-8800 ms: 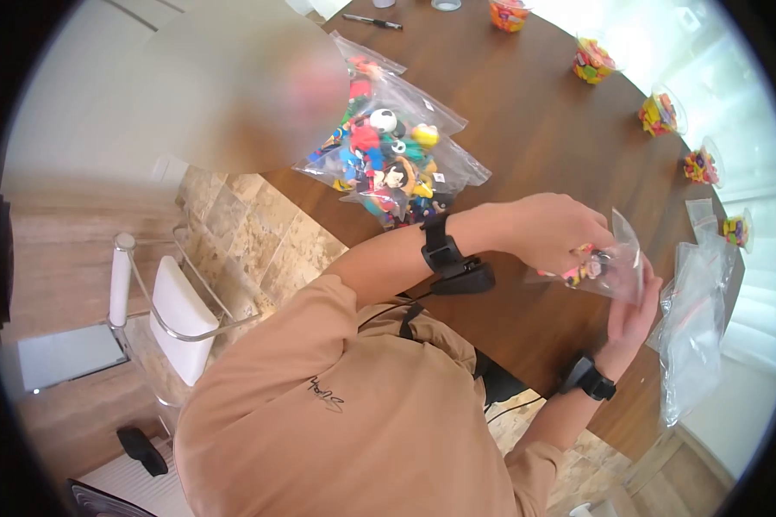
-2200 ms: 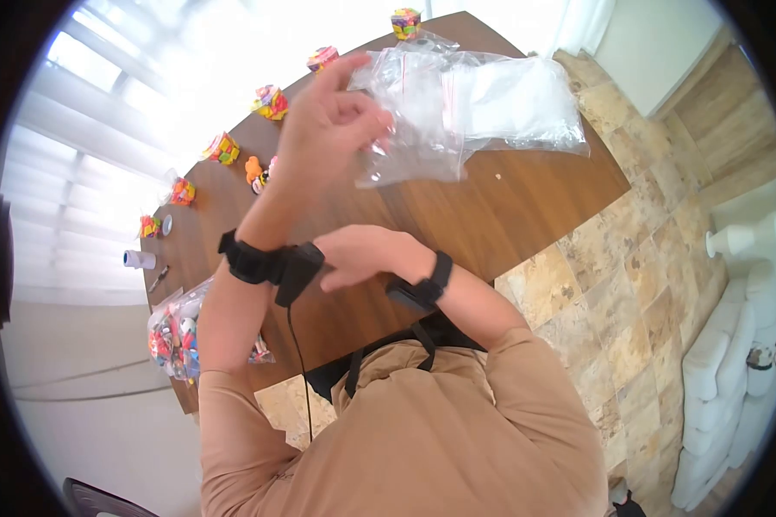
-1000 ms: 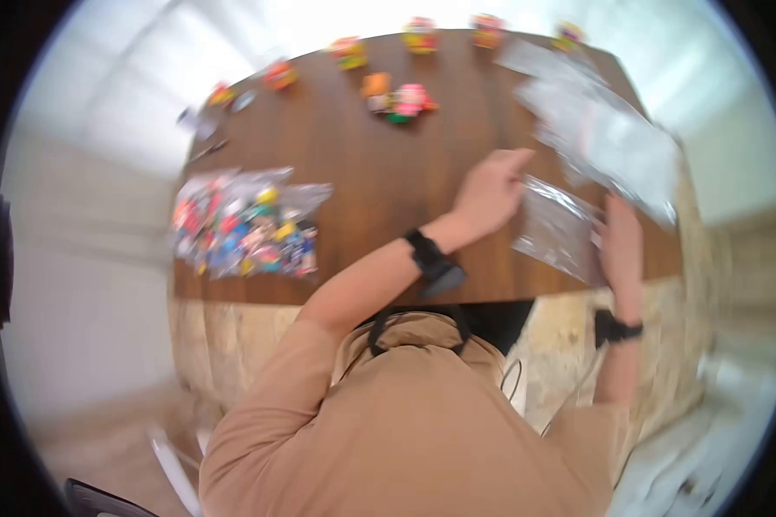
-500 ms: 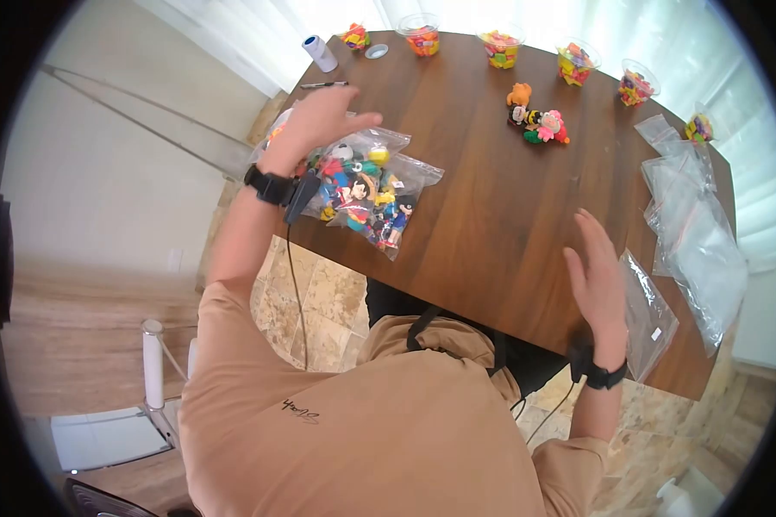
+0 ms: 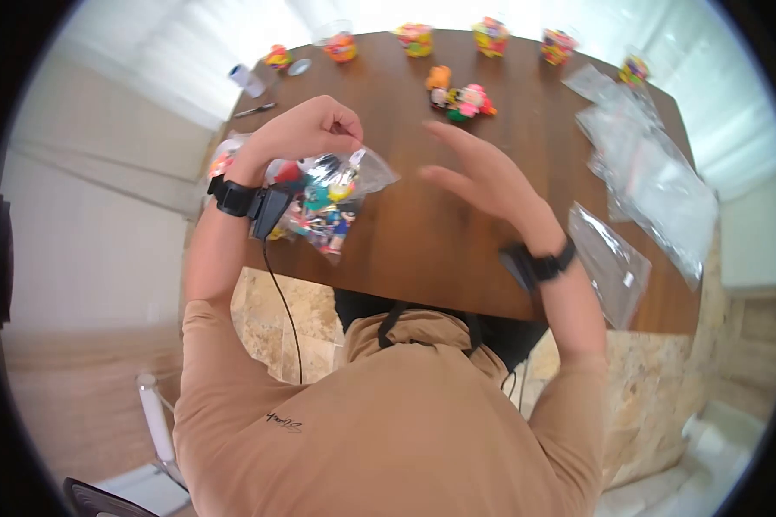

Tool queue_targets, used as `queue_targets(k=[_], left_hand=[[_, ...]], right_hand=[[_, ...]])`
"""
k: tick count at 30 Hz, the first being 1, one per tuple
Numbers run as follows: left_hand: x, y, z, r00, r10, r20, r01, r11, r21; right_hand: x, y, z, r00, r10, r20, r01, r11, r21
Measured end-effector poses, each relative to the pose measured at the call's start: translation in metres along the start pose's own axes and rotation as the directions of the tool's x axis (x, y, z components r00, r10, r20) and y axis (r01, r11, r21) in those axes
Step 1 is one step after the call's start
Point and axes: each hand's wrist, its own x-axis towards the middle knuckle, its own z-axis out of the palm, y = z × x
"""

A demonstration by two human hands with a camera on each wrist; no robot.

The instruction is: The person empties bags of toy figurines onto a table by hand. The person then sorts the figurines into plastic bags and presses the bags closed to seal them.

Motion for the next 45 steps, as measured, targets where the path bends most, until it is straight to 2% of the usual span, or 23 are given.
queue_targets(k=[2,3,5,7,8,10,12,13,15,16,17,18,19,20,24,26,30,32,33,35,36,38,45], left_hand=[[0.026,0.007,0.016,0.995,0.099,0.017,-0.100,0.995,0.018],[0.036,0.011,0.023,0.987,0.162,0.008,-0.162,0.985,0.051],[0.052,0.020,0.025,0.985,0.173,0.023,-0.175,0.979,0.101],[0.061,0.023,0.024,0.988,0.150,0.026,-0.152,0.975,0.163],[0.068,0.020,0.027,0.993,0.113,0.017,-0.114,0.987,0.112],[0.078,0.009,0.042,0.998,0.055,0.010,-0.056,0.997,0.061],[0.088,-0.003,0.058,0.983,0.177,-0.056,-0.178,0.984,-0.010],[0.088,-0.011,0.063,0.984,0.171,-0.055,-0.172,0.985,-0.009],[0.082,-0.011,0.073,0.863,0.332,-0.381,-0.284,0.942,0.178],[0.077,-0.015,0.071,0.921,0.223,-0.320,-0.166,0.967,0.194],[0.072,-0.014,0.072,0.924,0.230,-0.307,-0.177,0.966,0.189],[0.067,-0.013,0.074,0.980,0.095,-0.174,-0.073,0.989,0.131],[0.063,-0.011,0.076,0.999,-0.036,-0.034,0.039,0.995,0.096],[0.058,-0.010,0.082,0.999,-0.019,-0.051,0.027,0.988,0.152],[0.060,-0.013,0.099,0.984,0.064,-0.164,-0.022,0.970,0.244],[0.063,-0.010,0.099,0.869,0.280,-0.408,-0.178,0.946,0.272],[0.067,0.011,0.095,0.890,0.201,-0.410,-0.112,0.966,0.231],[0.071,0.019,0.103,0.959,0.128,-0.253,-0.057,0.960,0.273],[0.073,0.019,0.105,0.958,0.125,-0.256,-0.053,0.961,0.271],[0.077,0.016,0.110,0.956,0.005,-0.293,-0.014,1.000,-0.027],[0.078,0.012,0.112,0.957,0.005,-0.290,-0.014,0.999,-0.030],[0.079,0.003,0.114,0.956,0.025,-0.292,-0.086,0.977,-0.197],[0.074,-0.013,0.100,0.974,0.036,-0.224,-0.135,0.884,-0.448]], right_hand=[[0.022,-0.015,-0.002,0.987,0.111,0.118,-0.135,0.968,0.214],[0.029,-0.004,0.001,0.984,0.138,0.109,-0.158,0.967,0.202],[0.045,0.024,0.017,0.976,0.027,0.216,-0.117,0.901,0.417],[0.047,0.038,0.021,0.979,0.051,0.199,-0.140,0.874,0.466],[0.047,0.045,0.020,0.979,0.085,0.187,-0.172,0.840,0.514],[0.045,0.058,0.017,0.965,0.116,0.234,-0.218,0.851,0.478],[0.042,0.072,0.014,0.951,0.158,0.266,-0.264,0.863,0.430],[0.038,0.081,0.015,0.936,0.213,0.282,-0.317,0.856,0.407],[0.034,0.079,0.016,0.916,0.272,0.295,-0.376,0.839,0.394],[0.027,0.077,0.014,0.890,0.336,0.308,-0.443,0.794,0.416],[0.022,0.074,0.010,0.859,0.398,0.322,-0.507,0.747,0.430],[0.017,0.076,0.009,0.855,0.411,0.317,-0.516,0.742,0.429],[0.015,0.077,0.007,0.852,0.395,0.344,-0.522,0.693,0.497],[0.014,0.079,0.005,0.851,0.374,0.368,-0.524,0.640,0.562],[0.011,0.087,0.004,0.856,0.378,0.353,-0.516,0.663,0.543],[0.010,0.089,0.007,0.862,0.355,0.362,-0.507,0.603,0.616],[0.009,0.096,0.019,0.903,0.304,0.303,-0.427,0.561,0.709],[0.011,0.096,0.027,0.928,0.246,0.281,-0.369,0.494,0.787],[0.012,0.097,0.030,0.927,0.245,0.285,-0.372,0.495,0.785],[0.013,0.097,0.035,0.932,0.229,0.279,-0.356,0.449,0.819],[0.012,0.096,0.035,0.931,0.233,0.281,-0.359,0.447,0.819],[0.011,0.093,0.031,0.934,0.223,0.279,-0.355,0.500,0.790],[0.012,0.098,0.033,0.936,0.190,0.296,-0.350,0.434,0.830]])
